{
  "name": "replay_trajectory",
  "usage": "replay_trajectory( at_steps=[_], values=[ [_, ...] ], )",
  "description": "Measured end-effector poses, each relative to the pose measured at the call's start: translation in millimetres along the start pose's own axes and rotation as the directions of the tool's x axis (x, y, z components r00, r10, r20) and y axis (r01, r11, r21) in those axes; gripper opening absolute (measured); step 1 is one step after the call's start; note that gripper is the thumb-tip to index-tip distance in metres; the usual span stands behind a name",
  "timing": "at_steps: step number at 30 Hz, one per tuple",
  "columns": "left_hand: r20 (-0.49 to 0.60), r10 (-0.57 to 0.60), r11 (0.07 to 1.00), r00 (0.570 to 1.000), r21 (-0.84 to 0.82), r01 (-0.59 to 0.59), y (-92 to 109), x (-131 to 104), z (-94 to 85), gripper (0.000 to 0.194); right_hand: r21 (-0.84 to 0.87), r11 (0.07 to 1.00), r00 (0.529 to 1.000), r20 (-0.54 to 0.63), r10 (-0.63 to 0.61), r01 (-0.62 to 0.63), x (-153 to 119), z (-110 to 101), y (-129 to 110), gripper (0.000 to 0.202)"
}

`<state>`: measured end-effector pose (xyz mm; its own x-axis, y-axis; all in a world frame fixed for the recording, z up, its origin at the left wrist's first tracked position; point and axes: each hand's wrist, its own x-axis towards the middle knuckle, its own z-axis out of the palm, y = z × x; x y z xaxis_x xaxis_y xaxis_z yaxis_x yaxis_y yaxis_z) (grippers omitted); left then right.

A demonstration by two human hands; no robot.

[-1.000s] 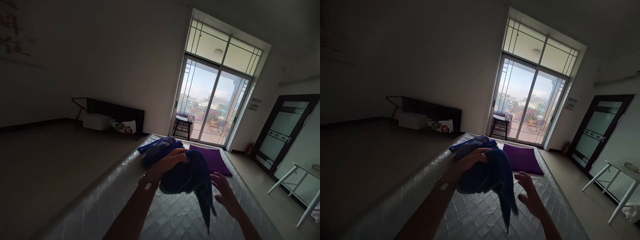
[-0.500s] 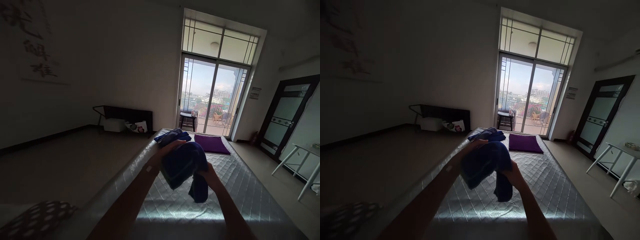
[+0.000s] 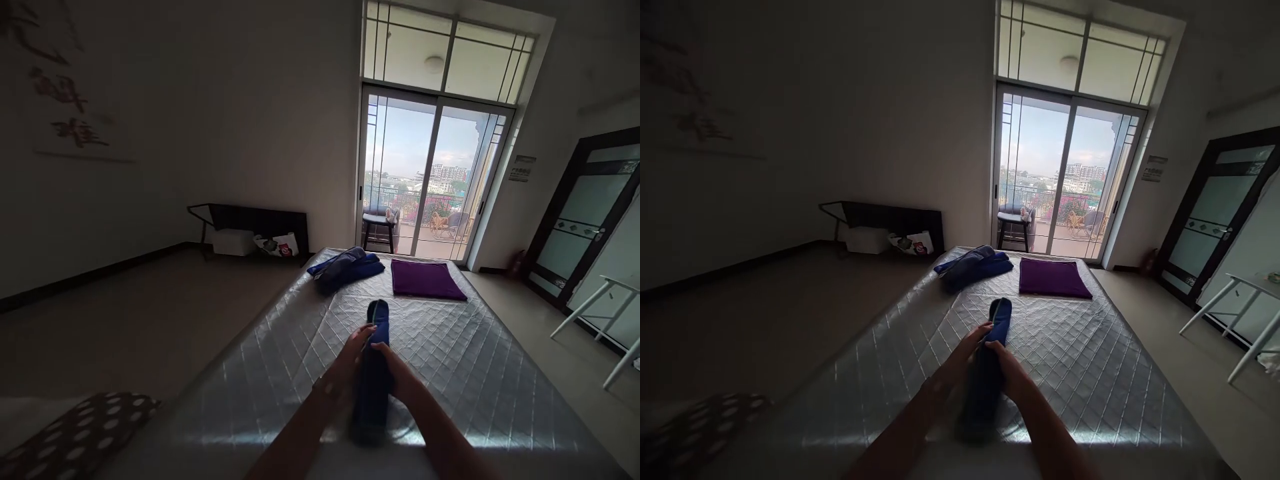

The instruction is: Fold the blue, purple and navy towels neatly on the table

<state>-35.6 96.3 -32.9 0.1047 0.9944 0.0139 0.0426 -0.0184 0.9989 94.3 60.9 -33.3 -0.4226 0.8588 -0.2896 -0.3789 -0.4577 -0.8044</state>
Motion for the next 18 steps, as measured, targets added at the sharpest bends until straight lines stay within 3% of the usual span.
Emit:
replay_trajectory(
  at_steps=[3, 5, 9, 11, 13, 15, 18],
  values=[
    [0.025, -0.13, 0.968, 0.991, -0.215, 0.132, -13.8, 4.1, 1.1, 0.063, -0.231, 0.972, 0.995, -0.074, -0.066, 0.047, 3.6, -6.1, 3.7, 0.028],
    [0.042, -0.145, 0.941, 0.989, -0.302, 0.151, -15.3, 5.0, 1.6, 0.061, -0.467, 0.882, 0.981, -0.138, -0.138, 0.058, 6.9, -11.2, 3.1, 0.033],
    [0.027, -0.048, 0.941, 0.999, -0.334, 0.054, -8.3, 0.9, -0.6, 0.057, -0.853, 0.521, 0.945, -0.193, -0.264, -0.029, 1.2, -16.2, -11.2, 0.044],
    [0.049, -0.032, 0.927, 0.998, -0.371, 0.048, -4.1, -3.0, -1.9, 0.058, -0.934, 0.317, 0.911, -0.268, -0.312, -0.166, -12.2, -14.7, -21.5, 0.049],
    [0.091, -0.047, 0.917, 0.995, -0.392, 0.079, -1.1, -6.6, -2.1, 0.057, -0.938, 0.182, 0.862, -0.345, -0.371, -0.296, -31.6, -12.7, -26.7, 0.053],
    [0.139, -0.06, 0.917, 0.989, -0.384, 0.109, 0.2, -9.0, -1.2, 0.058, -0.936, 0.155, 0.825, -0.352, -0.442, -0.317, -53.5, -11.5, -21.2, 0.054],
    [0.215, -0.046, 0.955, 0.975, -0.278, 0.106, 0.7, -11.1, 0.0, 0.063, -0.959, 0.196, 0.811, -0.277, -0.516, -0.203, -81.5, -10.6, 6.4, 0.047]
  ],
)
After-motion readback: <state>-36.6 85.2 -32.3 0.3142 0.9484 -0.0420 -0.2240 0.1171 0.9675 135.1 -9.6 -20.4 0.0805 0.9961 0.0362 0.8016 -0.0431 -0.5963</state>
